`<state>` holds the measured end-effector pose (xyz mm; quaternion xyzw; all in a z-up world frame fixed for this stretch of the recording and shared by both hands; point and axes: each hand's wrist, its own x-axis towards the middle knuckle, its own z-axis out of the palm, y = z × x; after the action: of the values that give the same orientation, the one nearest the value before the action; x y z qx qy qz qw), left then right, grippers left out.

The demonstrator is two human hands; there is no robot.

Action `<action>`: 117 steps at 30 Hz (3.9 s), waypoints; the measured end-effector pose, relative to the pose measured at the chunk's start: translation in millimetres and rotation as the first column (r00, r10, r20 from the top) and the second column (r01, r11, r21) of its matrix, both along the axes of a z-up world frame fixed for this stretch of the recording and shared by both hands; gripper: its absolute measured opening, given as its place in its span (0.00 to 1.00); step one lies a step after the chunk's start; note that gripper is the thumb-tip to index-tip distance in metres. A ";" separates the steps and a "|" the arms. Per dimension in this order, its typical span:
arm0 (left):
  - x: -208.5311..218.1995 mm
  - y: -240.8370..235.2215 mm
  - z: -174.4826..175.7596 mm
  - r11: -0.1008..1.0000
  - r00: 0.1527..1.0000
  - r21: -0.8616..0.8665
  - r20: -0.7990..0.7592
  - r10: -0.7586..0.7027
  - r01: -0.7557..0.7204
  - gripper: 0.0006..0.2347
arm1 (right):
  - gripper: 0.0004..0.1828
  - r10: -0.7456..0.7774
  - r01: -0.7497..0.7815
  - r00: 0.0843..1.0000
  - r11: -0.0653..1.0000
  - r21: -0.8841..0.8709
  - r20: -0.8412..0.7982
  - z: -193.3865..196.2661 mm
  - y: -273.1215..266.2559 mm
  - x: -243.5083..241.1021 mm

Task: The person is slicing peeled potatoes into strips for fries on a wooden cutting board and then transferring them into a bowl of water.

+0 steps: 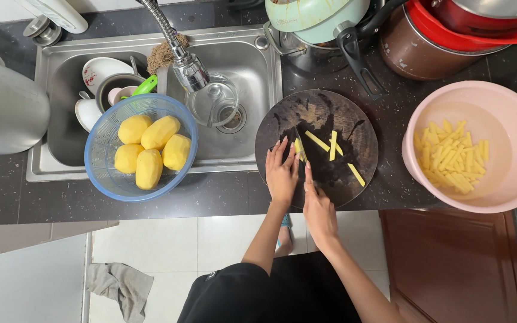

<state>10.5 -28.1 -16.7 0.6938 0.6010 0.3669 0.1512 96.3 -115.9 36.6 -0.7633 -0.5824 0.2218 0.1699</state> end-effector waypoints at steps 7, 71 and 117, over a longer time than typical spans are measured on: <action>1.3 0.3 -4.7 1.000 1.000 0.009 -0.011 0.004 -0.004 0.13 | 0.36 -0.004 0.012 0.997 0.993 -0.117 0.071 2.5 3.2 -1.9; -7.2 31.7 0.3 0.865 0.829 -0.473 0.407 0.385 -0.170 0.13 | 0.35 -0.102 0.110 0.909 0.994 -0.004 -0.403 10.6 8.2 38.9; 36.1 24.1 72.8 0.729 0.651 -0.387 0.752 -0.104 0.564 0.11 | 0.17 -0.322 0.206 0.305 0.941 -0.268 -0.896 62.0 75.2 132.8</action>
<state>46.7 -4.0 56.1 0.5270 0.4357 0.3524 0.6389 229.1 -40.7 98.6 -0.5940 -0.2370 0.6131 0.4638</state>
